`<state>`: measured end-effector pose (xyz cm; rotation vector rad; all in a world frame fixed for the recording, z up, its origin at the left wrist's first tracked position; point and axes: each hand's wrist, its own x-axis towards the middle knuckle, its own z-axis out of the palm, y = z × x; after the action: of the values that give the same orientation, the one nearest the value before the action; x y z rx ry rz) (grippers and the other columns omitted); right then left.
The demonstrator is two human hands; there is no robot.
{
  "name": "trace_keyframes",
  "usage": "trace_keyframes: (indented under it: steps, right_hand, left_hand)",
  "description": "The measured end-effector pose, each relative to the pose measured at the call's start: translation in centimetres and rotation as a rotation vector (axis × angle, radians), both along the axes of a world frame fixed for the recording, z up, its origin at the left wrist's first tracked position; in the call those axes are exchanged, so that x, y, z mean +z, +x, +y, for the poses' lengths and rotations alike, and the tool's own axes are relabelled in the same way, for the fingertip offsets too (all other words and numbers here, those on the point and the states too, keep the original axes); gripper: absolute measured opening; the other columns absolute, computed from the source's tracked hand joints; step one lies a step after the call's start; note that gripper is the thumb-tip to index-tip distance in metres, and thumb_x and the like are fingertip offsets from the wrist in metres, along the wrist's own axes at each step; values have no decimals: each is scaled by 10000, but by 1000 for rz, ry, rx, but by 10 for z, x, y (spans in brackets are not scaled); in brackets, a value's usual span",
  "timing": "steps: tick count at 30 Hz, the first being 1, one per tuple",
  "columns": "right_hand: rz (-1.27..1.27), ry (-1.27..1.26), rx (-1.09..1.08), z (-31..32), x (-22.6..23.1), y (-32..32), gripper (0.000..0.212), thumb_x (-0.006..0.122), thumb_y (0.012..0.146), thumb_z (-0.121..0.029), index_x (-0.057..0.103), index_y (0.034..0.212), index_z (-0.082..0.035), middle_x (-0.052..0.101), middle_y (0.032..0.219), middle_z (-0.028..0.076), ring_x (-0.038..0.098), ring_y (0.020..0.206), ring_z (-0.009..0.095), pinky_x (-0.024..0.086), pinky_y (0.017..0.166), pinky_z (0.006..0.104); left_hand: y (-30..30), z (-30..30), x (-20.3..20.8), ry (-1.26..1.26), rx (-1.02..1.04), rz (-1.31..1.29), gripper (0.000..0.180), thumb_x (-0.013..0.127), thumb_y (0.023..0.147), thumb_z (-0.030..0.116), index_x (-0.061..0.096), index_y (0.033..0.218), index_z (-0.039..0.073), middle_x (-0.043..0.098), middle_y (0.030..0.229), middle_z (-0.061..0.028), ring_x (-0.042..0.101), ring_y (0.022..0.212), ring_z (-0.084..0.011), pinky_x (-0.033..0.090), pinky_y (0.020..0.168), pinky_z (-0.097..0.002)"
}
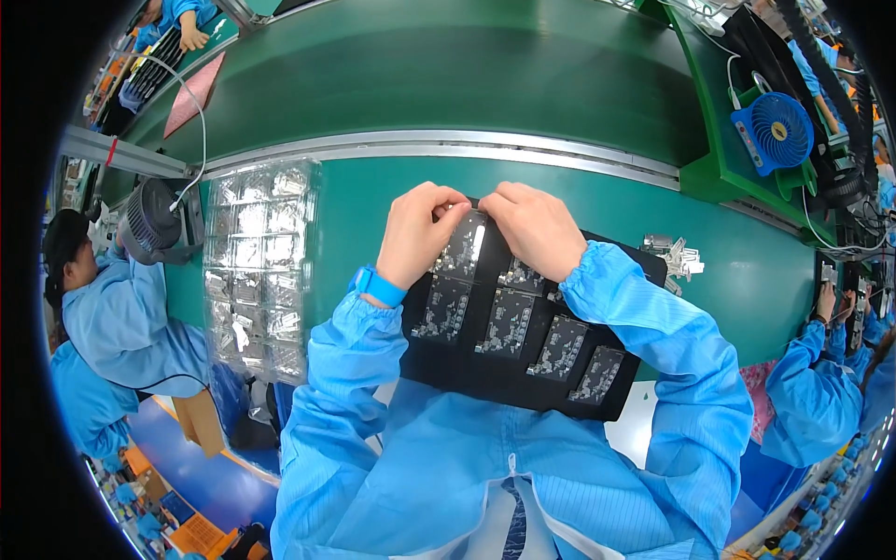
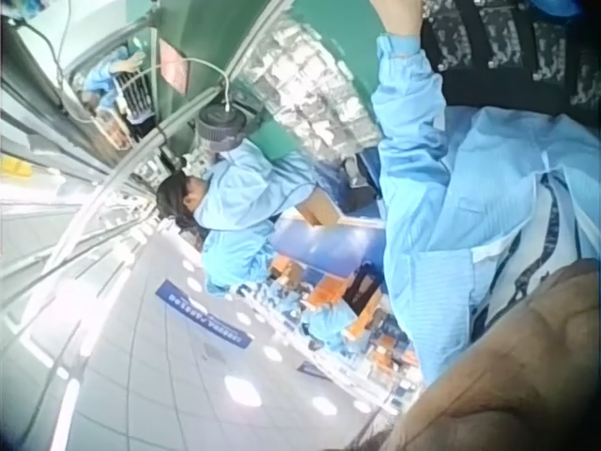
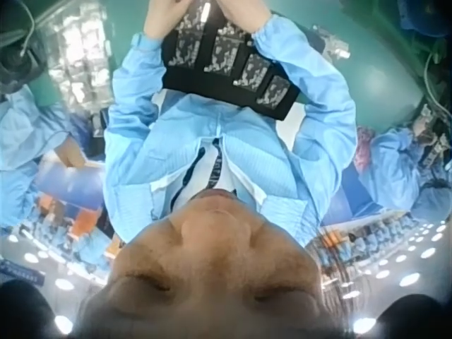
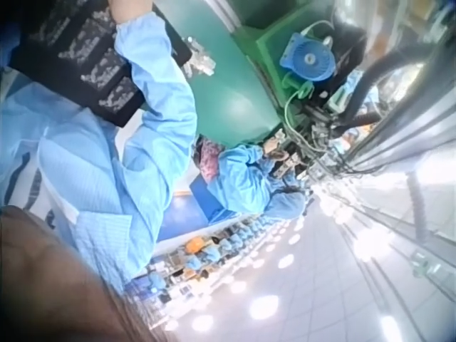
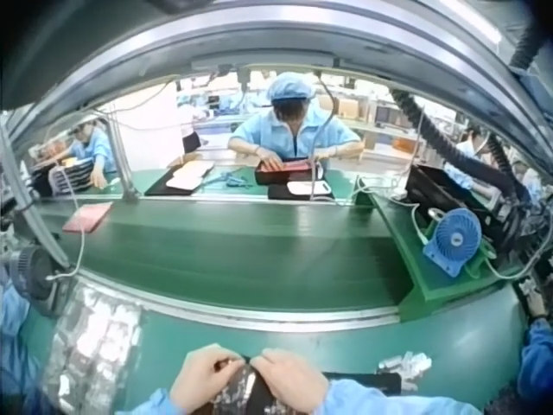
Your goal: The person sorts small silver electronic components by hand, placing them into a compartmentalized tray on an assembly line.
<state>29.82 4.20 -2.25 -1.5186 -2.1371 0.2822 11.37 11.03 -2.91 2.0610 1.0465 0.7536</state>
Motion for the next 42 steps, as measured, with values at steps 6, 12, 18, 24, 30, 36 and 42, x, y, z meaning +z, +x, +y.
trace_keyframes:
  steps: [6,12,18,24,30,36,42]
  right_hand:
    - [-17,17,-44,-3,1,-6,103,637,848,-85,641,944,-48,594,862,89,607,850,290,515,714,401]
    - [18,34,-91,-8,11,-8,88,655,866,-118,642,917,-47,589,852,90,585,854,293,502,725,408]
    - [67,-51,56,-38,25,-17,100,689,827,-134,640,850,-50,566,835,89,557,817,301,480,708,409]
    - [-79,-112,99,-58,18,-31,110,689,805,-148,639,805,-50,555,854,63,540,895,244,457,760,370]
    - [-154,-71,135,-60,15,-35,96,652,736,-92,641,827,-63,549,865,54,540,900,231,461,760,350]
    - [-106,-75,176,-61,14,-35,78,628,753,-97,642,824,-68,546,861,46,544,900,220,471,771,345]
    - [-101,-81,171,-61,12,-35,75,641,742,-93,639,813,-70,546,861,46,545,896,218,473,769,342]
  left_hand:
    - [-2,-3,-2,11,3,41,102,719,825,105,710,895,31,638,780,-111,631,674,-228,496,608,-334]
    - [-13,-27,16,198,78,-15,186,723,829,71,660,1001,36,601,847,-100,624,716,-231,506,649,-332]
    - [-59,-77,29,3,169,55,130,696,849,21,647,969,7,635,854,-98,630,739,-202,484,630,-303]
    - [-63,-99,23,-179,216,49,166,719,832,29,658,980,-13,658,812,-99,623,687,-165,473,583,-288]
    - [-64,-102,16,-195,194,42,188,729,813,10,651,978,-36,659,804,-105,605,651,-156,488,593,-293]
    - [-69,-104,15,-233,181,40,206,721,813,-6,652,1005,-37,634,756,-89,567,618,-143,469,574,-283]
    - [-69,-101,17,-274,145,36,243,712,805,-23,654,1041,-28,589,702,-60,522,595,-124,426,541,-276]
